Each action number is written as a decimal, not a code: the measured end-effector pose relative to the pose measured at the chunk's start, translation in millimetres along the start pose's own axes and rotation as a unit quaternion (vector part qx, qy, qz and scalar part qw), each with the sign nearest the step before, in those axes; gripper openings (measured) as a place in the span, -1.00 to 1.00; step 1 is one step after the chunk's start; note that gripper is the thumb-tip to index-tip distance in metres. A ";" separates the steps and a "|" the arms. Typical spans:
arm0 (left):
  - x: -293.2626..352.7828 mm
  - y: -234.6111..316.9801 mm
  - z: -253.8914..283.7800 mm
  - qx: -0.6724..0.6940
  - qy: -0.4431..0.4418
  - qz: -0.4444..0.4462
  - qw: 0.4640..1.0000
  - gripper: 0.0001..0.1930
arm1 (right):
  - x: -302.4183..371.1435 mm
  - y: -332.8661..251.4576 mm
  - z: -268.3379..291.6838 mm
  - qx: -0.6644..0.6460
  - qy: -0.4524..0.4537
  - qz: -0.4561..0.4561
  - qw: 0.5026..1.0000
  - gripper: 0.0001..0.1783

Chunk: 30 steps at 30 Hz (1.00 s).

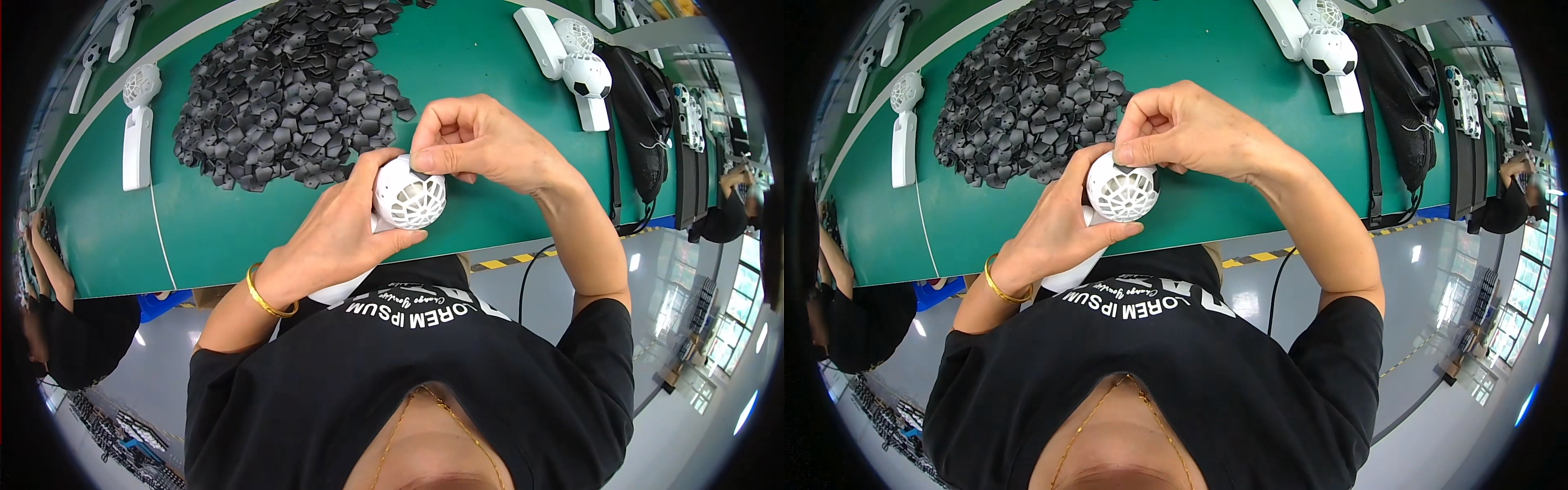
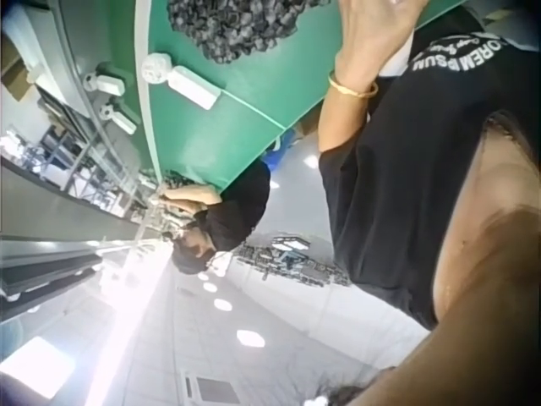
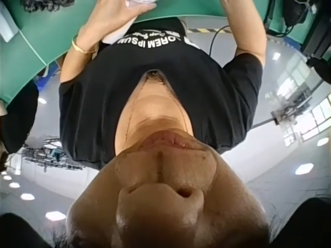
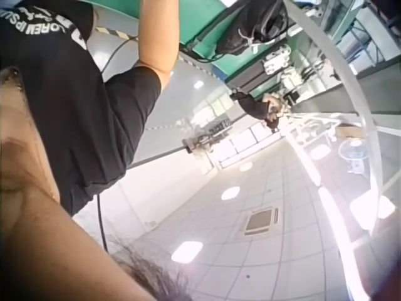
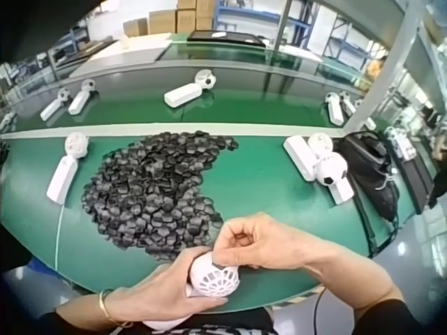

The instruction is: The person is manually assembling handheld fans by attaching circular fan guards to the base units.

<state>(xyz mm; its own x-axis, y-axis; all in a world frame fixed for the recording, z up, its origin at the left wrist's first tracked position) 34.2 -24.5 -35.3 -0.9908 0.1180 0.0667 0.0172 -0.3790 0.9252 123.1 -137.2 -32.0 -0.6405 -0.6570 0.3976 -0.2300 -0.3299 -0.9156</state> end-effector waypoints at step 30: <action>-3.7 -8.2 -1.9 0.022 -0.034 -0.004 0.999 -0.23 | -43.0 -17.0 18.8 0.373 0.179 0.322 0.851 -0.79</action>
<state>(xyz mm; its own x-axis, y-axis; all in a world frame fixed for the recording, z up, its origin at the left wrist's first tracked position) 37.5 -23.6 -43.8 -0.9796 0.1828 0.0831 0.0169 -0.3370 0.9413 168.4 -116.0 -32.3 -0.6707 -0.6600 -0.3385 0.6977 -0.4064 -0.5900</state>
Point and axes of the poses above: each hand's wrist, its own x-axis away from the middle knuckle, its own z-axis out of the back of the hand, y = z × x, the point moved 7 cm from there along -x, towards the middle knuckle, and after that the axes turned 11 degrees about y, right-handed, at the moved point
